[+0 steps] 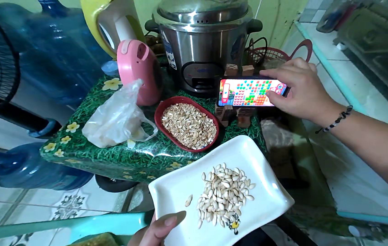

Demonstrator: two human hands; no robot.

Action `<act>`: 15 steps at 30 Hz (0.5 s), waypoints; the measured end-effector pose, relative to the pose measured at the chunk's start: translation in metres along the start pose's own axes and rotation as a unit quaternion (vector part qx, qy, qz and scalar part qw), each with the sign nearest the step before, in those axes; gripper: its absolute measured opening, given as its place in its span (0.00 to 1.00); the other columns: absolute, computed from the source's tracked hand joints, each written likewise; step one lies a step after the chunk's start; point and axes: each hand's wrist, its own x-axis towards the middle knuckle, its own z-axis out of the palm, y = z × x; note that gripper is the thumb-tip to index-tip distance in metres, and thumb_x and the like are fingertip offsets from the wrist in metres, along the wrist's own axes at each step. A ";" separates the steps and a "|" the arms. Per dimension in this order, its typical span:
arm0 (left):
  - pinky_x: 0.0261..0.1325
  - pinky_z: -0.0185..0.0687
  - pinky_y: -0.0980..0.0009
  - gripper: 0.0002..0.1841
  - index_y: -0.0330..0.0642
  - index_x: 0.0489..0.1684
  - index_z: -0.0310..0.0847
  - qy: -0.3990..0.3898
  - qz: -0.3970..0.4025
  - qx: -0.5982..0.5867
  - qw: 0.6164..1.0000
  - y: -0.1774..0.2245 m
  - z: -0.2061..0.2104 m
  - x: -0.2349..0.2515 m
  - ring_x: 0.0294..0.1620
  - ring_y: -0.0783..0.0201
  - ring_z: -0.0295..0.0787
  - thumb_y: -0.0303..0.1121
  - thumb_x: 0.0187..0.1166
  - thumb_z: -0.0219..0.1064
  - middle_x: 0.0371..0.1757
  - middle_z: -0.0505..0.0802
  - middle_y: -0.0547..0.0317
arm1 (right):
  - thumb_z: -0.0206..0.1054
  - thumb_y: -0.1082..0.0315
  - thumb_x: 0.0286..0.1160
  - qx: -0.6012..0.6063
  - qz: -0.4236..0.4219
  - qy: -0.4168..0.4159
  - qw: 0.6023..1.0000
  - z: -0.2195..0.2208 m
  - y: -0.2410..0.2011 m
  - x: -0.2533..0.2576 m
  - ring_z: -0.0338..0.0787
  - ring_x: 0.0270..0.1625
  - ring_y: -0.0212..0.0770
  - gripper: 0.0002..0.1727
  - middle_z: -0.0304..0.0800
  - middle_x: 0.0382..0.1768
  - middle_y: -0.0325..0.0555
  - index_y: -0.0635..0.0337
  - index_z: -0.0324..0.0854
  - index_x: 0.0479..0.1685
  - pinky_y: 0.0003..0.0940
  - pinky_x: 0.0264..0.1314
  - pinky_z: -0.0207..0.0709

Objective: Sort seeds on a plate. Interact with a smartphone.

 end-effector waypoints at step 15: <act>0.44 0.94 0.62 0.12 0.46 0.46 0.84 -0.002 0.003 -0.012 1.000 0.001 -0.004 0.000 0.39 0.64 0.97 0.27 0.66 0.66 0.38 0.97 0.53 | 0.51 0.60 0.87 0.006 -0.002 0.006 1.000 -0.001 -0.001 0.003 0.81 0.72 0.58 0.23 0.92 0.60 0.52 0.54 0.87 0.68 0.65 0.74 0.60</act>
